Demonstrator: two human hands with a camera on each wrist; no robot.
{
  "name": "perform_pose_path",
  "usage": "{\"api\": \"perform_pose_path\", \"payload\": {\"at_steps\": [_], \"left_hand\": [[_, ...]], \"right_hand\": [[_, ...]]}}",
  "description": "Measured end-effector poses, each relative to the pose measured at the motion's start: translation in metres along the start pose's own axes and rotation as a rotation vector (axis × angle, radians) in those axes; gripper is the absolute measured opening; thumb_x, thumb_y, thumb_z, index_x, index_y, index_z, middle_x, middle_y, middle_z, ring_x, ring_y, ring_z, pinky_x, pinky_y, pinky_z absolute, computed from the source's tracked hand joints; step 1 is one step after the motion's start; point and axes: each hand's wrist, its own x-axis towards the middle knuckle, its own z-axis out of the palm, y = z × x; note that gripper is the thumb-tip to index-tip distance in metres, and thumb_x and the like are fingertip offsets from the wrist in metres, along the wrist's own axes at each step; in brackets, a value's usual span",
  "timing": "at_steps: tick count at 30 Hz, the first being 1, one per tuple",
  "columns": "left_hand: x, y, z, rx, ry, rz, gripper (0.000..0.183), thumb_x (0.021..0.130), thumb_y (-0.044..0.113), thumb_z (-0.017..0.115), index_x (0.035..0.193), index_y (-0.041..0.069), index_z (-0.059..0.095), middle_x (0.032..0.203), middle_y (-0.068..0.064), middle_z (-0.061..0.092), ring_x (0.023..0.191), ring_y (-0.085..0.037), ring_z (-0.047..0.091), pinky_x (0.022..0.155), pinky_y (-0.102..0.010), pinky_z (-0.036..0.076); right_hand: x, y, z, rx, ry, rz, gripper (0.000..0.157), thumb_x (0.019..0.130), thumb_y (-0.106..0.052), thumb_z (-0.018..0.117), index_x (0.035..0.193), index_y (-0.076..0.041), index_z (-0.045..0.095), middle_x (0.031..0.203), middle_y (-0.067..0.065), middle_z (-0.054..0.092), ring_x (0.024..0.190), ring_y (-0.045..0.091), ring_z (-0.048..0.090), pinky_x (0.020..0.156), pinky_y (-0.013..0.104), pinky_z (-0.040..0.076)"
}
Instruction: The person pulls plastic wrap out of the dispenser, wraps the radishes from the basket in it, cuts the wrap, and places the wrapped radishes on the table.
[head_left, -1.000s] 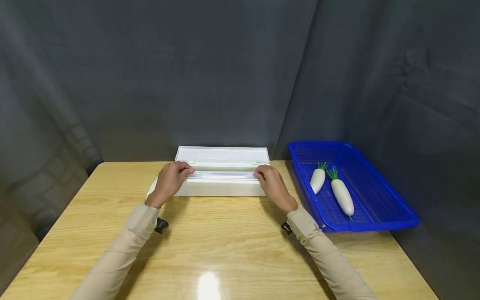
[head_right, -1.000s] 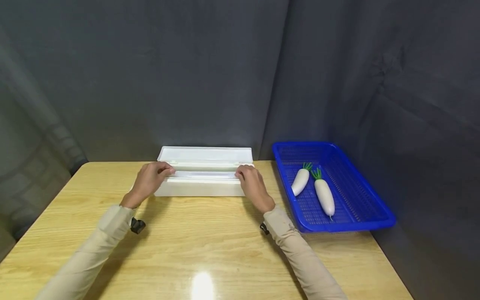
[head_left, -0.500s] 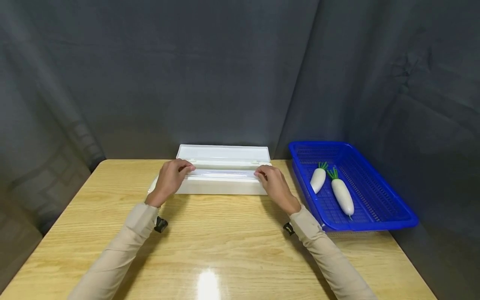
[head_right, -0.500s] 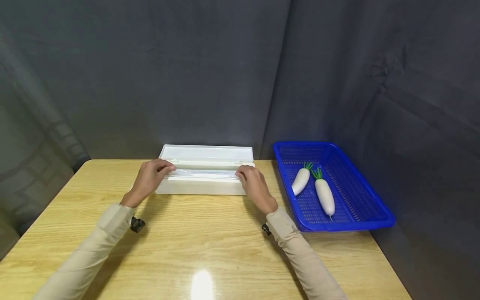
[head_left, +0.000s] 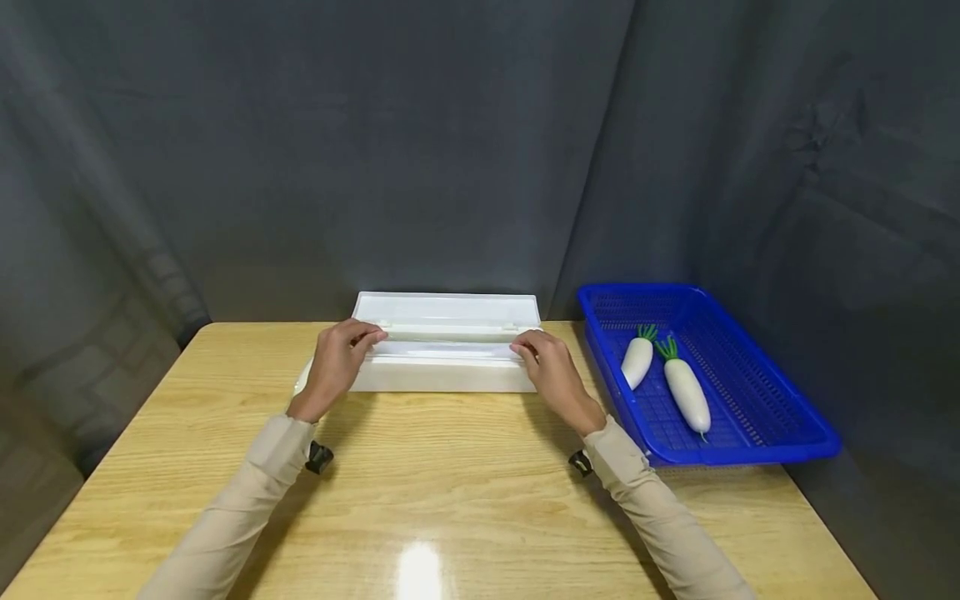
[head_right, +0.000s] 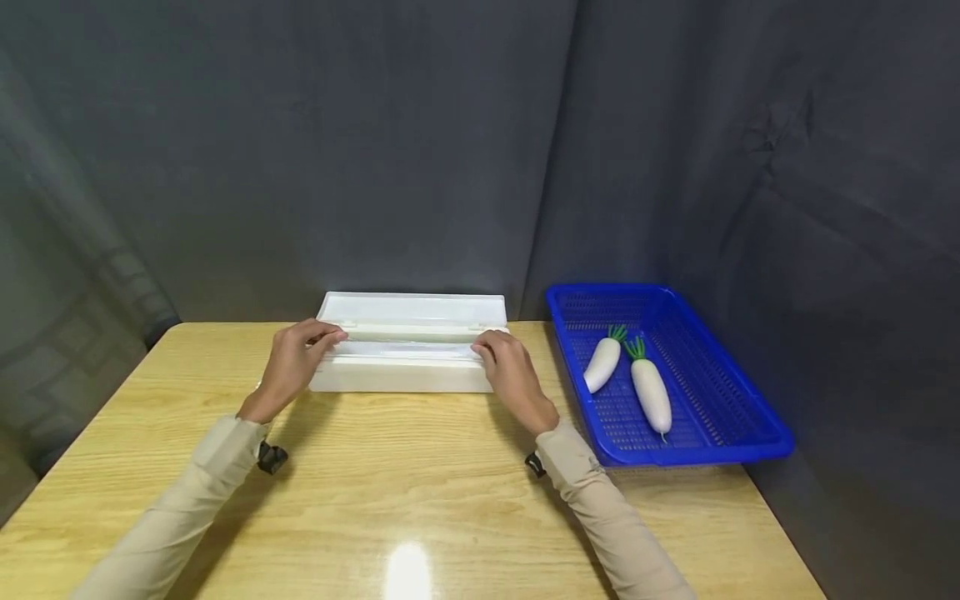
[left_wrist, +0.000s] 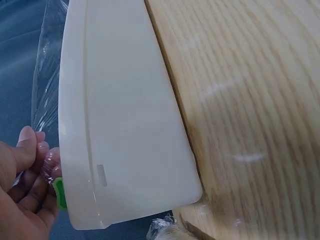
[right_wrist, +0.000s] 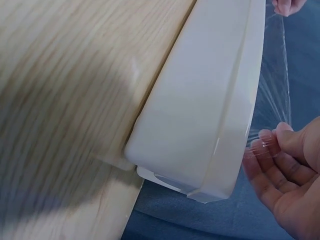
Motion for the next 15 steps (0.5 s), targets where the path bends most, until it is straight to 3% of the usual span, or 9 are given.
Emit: {"api": "perform_pose_path", "payload": {"at_steps": [11,15], "left_hand": [[0.0020,0.0017,0.0062,-0.073,0.061,0.102,0.008,0.092,0.004,0.078,0.097,-0.002,0.080,0.087,-0.012,0.073,0.069,-0.021,0.062,0.064,-0.013,0.039],[0.0006,0.0038,0.0076,-0.092,0.106,0.091,0.007,0.091,0.003,0.078,0.094,-0.003,0.080,0.083,-0.012,0.073,0.067,-0.022,0.064,0.064,-0.009,0.040]], "right_hand": [[-0.0068,-0.0012,-0.0005,0.049,0.090,0.019,0.009,0.101,-0.005,0.068,0.096,0.001,0.072,0.092,0.014,0.072,0.084,0.026,0.067,0.076,0.042,0.056],[-0.0089,-0.0021,-0.0003,0.062,0.117,0.009,0.008,0.100,-0.003,0.069,0.095,0.002,0.072,0.092,0.015,0.073,0.084,0.027,0.068,0.076,0.042,0.057]]}}
